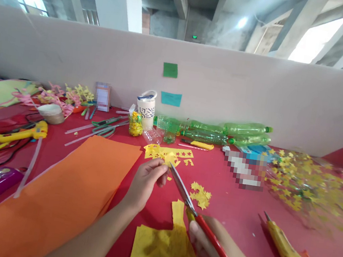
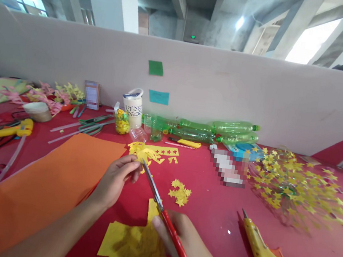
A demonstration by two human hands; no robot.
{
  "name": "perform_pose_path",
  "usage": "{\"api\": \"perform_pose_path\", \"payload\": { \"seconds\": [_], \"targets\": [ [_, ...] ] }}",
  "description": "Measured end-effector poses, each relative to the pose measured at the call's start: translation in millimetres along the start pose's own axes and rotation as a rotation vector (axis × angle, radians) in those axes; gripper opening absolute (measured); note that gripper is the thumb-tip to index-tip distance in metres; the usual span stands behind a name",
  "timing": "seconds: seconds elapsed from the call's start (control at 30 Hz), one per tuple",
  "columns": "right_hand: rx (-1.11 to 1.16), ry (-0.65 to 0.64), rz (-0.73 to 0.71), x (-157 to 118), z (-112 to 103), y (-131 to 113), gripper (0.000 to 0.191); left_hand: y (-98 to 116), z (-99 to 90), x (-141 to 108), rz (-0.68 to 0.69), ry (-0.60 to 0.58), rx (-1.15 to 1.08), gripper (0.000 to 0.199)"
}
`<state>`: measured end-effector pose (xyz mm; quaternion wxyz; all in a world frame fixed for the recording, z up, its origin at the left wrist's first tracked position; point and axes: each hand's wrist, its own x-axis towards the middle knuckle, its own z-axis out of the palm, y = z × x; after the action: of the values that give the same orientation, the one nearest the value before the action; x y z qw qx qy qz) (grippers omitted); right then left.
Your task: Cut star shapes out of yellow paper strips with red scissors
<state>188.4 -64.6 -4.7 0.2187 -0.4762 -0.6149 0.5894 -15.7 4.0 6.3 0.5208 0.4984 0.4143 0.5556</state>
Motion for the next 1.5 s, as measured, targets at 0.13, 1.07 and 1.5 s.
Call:
{"api": "perform_pose_path", "payload": {
  "seconds": [0.13,1.07,1.5],
  "targets": [
    [0.005,-0.007,0.04,0,0,-1,0.047,0,-0.1,0,-0.005,-0.007,0.013,0.025],
    [0.059,0.053,0.165,4,4,-8,0.052,-12,-5.4,7,0.02,-0.02,-0.049,0.02],
    [-0.02,0.066,0.092,2,5,-13,0.054,-11,-5.6,7,-0.006,-0.015,-0.071,0.019]
  ]
}}
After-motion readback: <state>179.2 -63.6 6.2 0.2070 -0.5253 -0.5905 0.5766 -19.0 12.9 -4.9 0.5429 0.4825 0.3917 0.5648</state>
